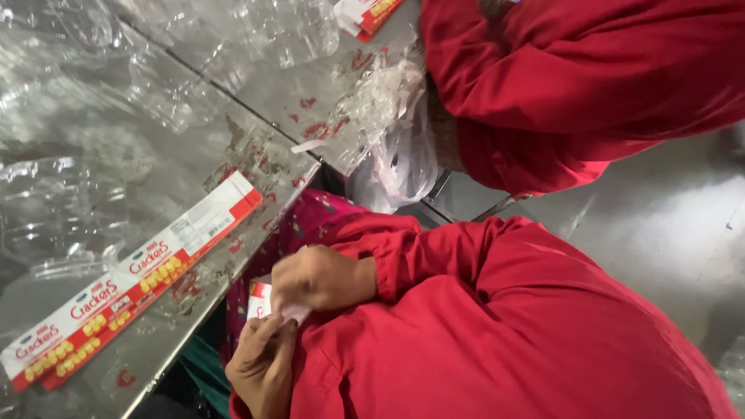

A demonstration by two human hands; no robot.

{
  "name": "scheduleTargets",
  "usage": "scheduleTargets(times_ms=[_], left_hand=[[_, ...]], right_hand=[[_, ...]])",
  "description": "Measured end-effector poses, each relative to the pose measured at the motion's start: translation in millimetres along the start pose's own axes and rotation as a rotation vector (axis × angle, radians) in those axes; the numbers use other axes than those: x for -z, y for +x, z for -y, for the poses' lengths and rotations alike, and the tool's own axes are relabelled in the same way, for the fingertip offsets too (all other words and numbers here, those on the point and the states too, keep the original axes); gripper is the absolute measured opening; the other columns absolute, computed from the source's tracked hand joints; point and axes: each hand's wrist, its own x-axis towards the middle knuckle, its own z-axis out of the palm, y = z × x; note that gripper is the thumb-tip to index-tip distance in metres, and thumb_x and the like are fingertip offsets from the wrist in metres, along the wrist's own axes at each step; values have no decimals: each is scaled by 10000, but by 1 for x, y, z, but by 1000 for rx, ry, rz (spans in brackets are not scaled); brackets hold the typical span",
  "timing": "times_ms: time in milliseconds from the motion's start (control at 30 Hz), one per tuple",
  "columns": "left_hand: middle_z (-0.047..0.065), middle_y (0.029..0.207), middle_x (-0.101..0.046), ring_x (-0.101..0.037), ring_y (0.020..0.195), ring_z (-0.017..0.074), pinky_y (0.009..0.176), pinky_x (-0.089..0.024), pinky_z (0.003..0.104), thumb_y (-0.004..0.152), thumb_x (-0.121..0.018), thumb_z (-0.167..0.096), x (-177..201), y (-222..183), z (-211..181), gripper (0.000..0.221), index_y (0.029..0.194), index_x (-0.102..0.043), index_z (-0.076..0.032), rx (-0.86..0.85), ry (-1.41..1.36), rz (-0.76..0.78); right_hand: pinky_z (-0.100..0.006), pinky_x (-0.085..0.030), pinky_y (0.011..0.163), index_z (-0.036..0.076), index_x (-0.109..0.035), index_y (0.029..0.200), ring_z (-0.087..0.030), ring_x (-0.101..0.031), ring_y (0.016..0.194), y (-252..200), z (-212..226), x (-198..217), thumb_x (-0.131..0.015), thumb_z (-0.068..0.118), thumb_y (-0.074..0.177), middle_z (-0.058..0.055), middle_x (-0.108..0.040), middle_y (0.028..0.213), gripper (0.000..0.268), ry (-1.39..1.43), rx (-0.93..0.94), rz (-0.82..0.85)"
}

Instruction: The person labels plastic jars by hand. They pick up a jar, peel a label from a sheet, and apply it to the side of the jar, smoothing it with their fingers.

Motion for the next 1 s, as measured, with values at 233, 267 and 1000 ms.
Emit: scheduleTargets(times_ms=[233, 267, 1000], left_hand=[[6, 922, -659, -593, 809, 53, 726, -485, 199, 851, -732, 74, 1, 4, -19, 353, 1194, -709, -9, 259, -20, -43], [16, 938, -664, -601, 833, 64, 741, -484, 204, 855, -731, 77, 0, 4, -18, 360, 1203, -701, -7, 203, -54, -17], [114, 1085, -674, -649, 968, 202, 894, -508, 289, 1029, -658, -24, 2, 14, -52, 28, 1011, -641, -11, -151, 182, -12]], right_hand=[[-299, -494, 839, 52, -620, 919, -156, -585, 860, -7, -47, 84, -365, 418, 1233, -52, -593, 940, 546, 108, -129, -493], [-295, -456, 608, 116, -604, 950, -115, -555, 713, -7, -51, 98, -488, 332, 1102, -10, -612, 833, 288, 644, -584, -880], [-334, -278, 1258, 47, -406, 1549, -212, -413, 1452, -59, -35, 97, -600, -74, 1086, -99, -456, 1546, 516, 78, -194, -535]])
